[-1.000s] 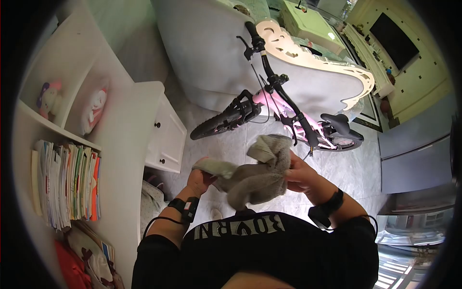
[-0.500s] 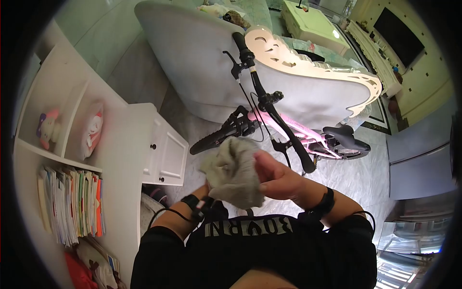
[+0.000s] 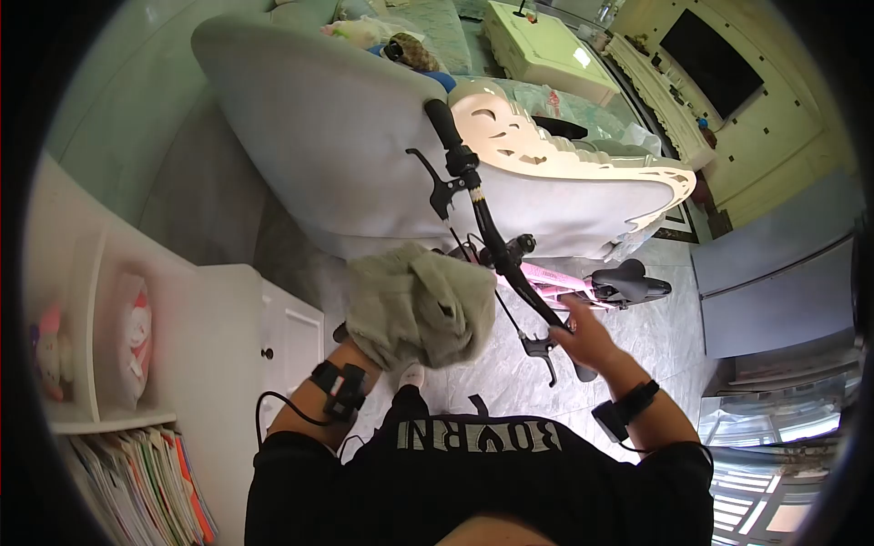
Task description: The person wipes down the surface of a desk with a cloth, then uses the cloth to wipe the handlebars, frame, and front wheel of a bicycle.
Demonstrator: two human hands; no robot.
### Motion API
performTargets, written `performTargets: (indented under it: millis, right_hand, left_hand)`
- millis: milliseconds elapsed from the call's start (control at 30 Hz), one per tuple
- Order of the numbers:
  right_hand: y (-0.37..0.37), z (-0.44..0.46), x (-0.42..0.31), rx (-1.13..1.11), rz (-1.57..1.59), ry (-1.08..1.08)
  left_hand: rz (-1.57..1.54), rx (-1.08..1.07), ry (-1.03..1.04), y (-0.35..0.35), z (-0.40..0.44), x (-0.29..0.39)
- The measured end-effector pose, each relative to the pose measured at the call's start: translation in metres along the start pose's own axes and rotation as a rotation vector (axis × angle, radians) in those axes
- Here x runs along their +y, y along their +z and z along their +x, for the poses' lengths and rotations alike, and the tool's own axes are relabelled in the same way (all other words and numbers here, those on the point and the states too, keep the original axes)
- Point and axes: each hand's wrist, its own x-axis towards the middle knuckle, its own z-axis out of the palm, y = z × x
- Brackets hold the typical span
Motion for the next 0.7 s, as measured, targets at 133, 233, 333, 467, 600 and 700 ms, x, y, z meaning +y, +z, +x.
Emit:
performTargets:
  millis: [133, 233, 333, 467, 600, 700]
  right_hand:
    - [0.015, -0.016, -0.012, -0.08, 0.093, 0.319]
    - [0.023, -0.018, -0.011, 0.002, 0.018, 0.313]
    - [0.022, -0.018, -0.014, 0.007, 0.014, 0.314]
    - [0.02, -0.015, -0.014, 0.036, -0.002, 0.297]
    - [0.023, -0.018, -0.013, 0.053, 0.004, 0.272]
    - [0.023, -0.02, -0.012, 0.059, -0.014, 0.275]
  left_hand:
    - [0.071, 0.051, 0.081, -0.025, 0.036, 0.05]
    - [0.251, 0.056, 0.188, -0.034, 0.086, 0.041]
    - [0.616, 0.081, 0.383, -0.034, 0.146, 0.001]
    - [1.97, 0.419, 0.457, 0.03, 0.147, 0.033]
    - [1.634, 0.315, 0.449, 0.001, 0.132, 0.038]
    - [1.207, 0.298, 0.386, -0.006, 0.111, 0.049]
